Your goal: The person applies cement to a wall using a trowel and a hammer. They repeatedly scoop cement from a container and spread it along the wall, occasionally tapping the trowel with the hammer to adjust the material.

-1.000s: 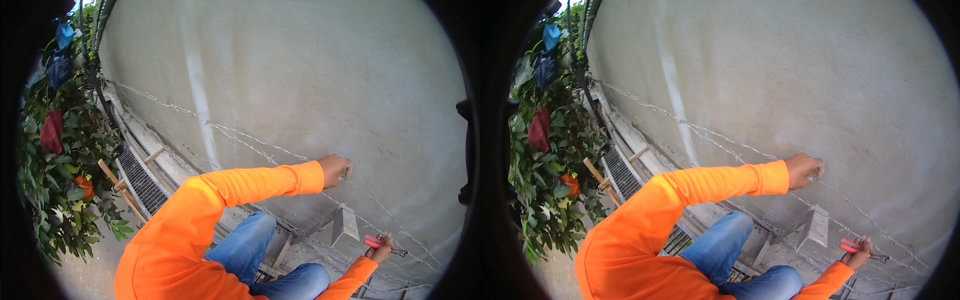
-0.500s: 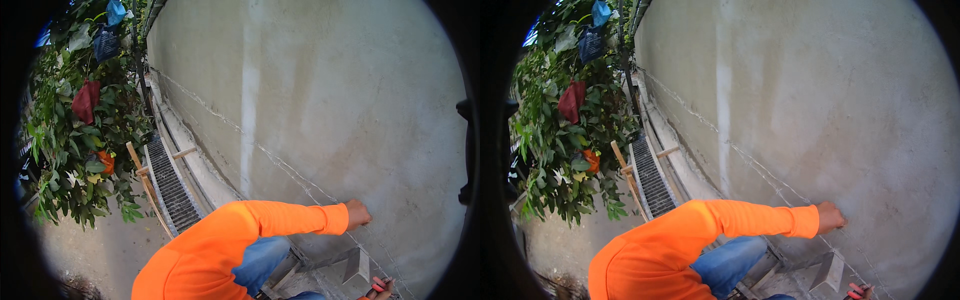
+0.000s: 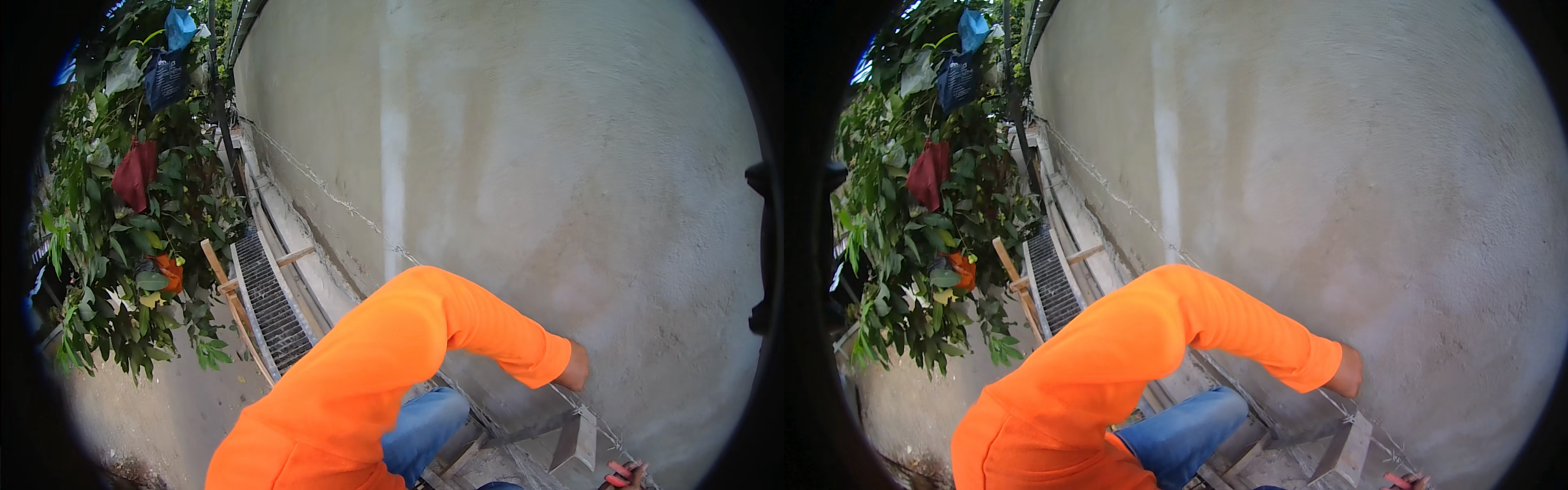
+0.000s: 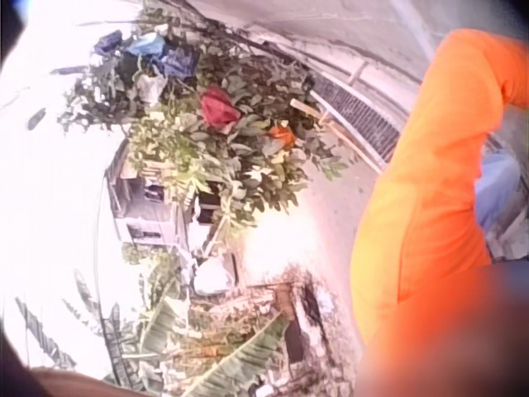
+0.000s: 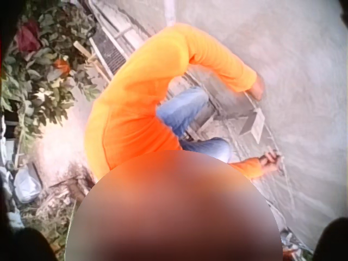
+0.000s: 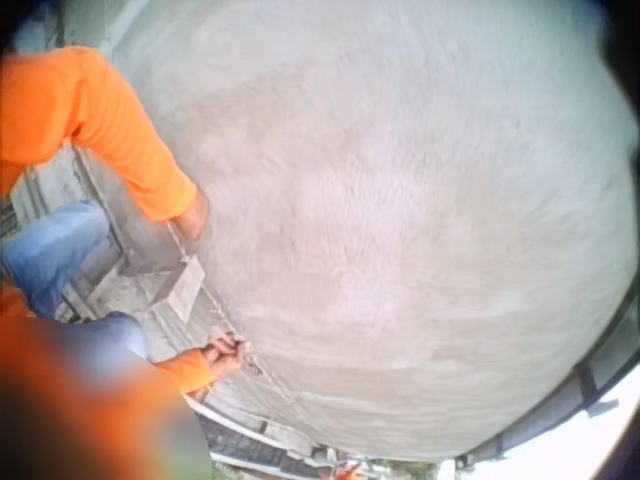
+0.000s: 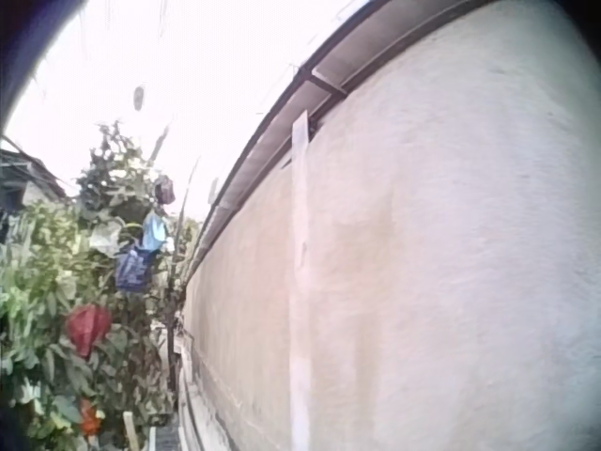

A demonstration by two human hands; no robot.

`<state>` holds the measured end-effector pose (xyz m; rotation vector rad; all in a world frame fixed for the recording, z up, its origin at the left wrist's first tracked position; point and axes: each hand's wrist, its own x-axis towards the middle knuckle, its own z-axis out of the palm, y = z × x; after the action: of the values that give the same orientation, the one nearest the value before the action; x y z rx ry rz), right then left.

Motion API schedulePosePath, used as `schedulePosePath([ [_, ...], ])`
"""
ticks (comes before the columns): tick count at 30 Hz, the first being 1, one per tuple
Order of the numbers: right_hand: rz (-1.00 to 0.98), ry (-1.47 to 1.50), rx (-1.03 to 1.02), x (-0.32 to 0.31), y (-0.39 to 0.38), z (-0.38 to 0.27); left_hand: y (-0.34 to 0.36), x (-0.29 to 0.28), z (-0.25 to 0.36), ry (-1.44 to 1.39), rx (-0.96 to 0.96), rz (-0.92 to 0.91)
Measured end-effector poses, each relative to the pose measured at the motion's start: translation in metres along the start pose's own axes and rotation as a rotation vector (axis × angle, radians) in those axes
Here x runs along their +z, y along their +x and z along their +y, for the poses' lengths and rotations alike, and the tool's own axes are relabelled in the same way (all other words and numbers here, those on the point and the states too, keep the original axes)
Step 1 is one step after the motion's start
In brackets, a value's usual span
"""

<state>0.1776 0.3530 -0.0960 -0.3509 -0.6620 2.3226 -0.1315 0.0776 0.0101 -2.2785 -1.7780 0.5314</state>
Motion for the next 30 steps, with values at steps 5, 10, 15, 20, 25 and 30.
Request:
schedulePosePath([
  [5,0.131,-0.284,-0.163,-0.002,0.004,0.015,0.007,0.002,-0.006,-0.062,0.224,-0.122],
  [10,0.128,-0.336,-0.16,-0.002,0.008,0.007,-0.008,-0.023,-0.01,-0.418,-0.016,-0.214],
  [15,0.154,-0.327,-0.105,-0.012,0.035,0.008,-0.08,-0.048,0.003,-0.769,-0.493,-0.181],
  [20,0.137,-0.294,-0.061,-0.037,0.066,0.014,-0.126,-0.017,0.045,-0.421,-0.549,0.23],
  [25,0.172,-0.299,-0.097,-0.042,0.088,0.009,-0.15,0.047,0.103,-0.27,-1.268,1.331],
  [30,0.223,-0.357,-0.192,-0.04,0.106,0.009,-0.192,0.114,0.093,-1.379,-2.018,2.031],
])
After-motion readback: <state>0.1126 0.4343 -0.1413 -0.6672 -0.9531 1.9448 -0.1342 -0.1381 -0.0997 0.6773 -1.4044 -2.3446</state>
